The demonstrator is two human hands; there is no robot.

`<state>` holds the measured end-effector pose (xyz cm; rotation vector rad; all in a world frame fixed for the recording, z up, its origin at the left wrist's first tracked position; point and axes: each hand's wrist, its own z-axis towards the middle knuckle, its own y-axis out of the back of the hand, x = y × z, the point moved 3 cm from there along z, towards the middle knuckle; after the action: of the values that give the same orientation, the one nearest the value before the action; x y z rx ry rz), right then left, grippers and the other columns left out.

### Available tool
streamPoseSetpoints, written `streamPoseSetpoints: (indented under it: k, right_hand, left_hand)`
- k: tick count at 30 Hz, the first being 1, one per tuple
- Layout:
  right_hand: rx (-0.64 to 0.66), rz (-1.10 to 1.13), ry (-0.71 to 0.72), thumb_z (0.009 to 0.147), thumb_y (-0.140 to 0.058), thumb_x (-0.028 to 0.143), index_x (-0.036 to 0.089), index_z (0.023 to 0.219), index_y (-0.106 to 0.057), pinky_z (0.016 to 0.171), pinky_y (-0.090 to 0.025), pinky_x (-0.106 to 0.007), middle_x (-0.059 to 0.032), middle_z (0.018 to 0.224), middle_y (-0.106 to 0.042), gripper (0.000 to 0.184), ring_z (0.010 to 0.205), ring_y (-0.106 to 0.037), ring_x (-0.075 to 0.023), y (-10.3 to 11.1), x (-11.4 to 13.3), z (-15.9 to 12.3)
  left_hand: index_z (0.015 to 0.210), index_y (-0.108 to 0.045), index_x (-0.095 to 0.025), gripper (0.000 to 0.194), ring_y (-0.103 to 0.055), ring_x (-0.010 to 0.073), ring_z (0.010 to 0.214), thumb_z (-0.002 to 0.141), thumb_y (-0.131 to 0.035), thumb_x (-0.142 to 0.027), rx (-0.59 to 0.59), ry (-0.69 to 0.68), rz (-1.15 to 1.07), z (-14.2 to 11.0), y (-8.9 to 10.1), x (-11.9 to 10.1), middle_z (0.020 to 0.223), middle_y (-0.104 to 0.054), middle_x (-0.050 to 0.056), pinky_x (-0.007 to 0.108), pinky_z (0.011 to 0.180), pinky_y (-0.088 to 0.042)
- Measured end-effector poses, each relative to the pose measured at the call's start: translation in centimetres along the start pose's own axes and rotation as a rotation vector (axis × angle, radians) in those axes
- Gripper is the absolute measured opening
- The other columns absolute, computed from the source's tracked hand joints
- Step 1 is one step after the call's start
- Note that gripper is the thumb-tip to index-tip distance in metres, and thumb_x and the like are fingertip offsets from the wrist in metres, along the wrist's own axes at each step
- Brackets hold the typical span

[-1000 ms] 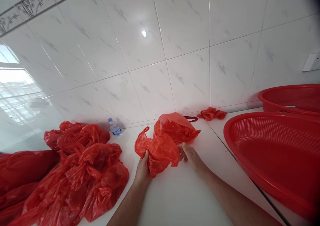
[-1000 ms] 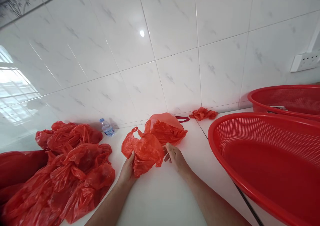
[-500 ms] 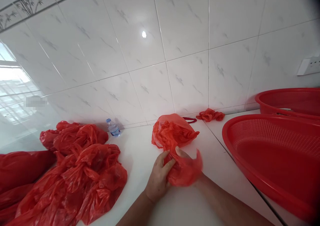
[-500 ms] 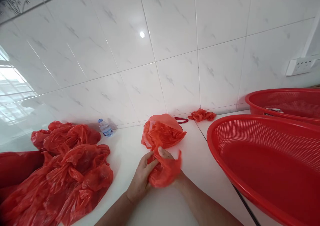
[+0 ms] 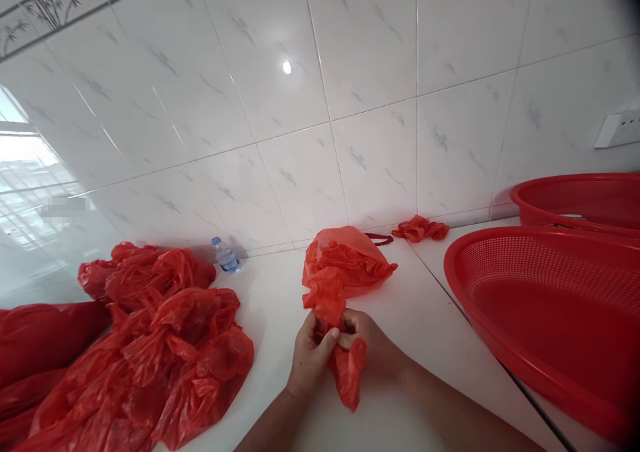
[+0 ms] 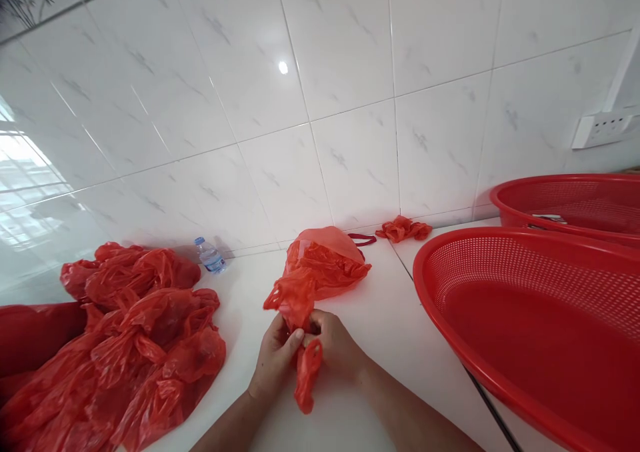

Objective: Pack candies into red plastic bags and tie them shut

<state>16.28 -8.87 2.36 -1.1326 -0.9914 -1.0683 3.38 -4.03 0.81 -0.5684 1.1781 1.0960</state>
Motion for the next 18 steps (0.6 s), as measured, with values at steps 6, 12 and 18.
streamPoseSetpoints:
  k: [6,12,18]
  right_hand:
    - [0.008,0.087,-0.009,0.072,-0.062,0.031,0.019,0.072,-0.049,0.055,-0.035,-0.024,0.0029,0.069,-0.051,0.018,0.059,-0.045,-0.0108,0.7,-1.6,1.0]
    - [-0.469,0.081,-0.03,0.064,-0.06,0.022,0.021,0.06,-0.045,0.043,-0.03,-0.022,0.0064,0.052,-0.046,0.016,0.045,-0.04,-0.0091,5.0,-2.6,2.6]
    - [-0.577,0.276,-0.054,0.069,-0.058,0.029,0.024,0.079,-0.053,0.055,-0.048,-0.028,-0.0004,0.072,-0.063,0.013,0.064,-0.059,-0.0158,7.8,-2.2,2.9]
  left_hand:
    - [0.08,-0.058,-0.016,0.02,-0.051,0.0134,0.068,0.082,-0.057,-0.036,-0.148,0.088,-0.111,0.3,0.5,0.1,0.073,-0.059,0.001,0.025,0.064,-0.043]
    - [0.076,-0.058,-0.017,0.011,-0.052,0.0097,0.06,0.077,-0.061,-0.027,-0.404,0.139,-0.369,0.7,3.3,0.1,0.067,-0.059,-0.003,0.024,0.064,-0.046]
    - [0.07,-0.053,-0.017,0.002,-0.059,0.01,0.065,0.07,-0.055,-0.015,-0.706,0.202,-0.656,2.0,8.1,2.2,0.069,-0.061,-0.001,0.022,0.065,-0.049]
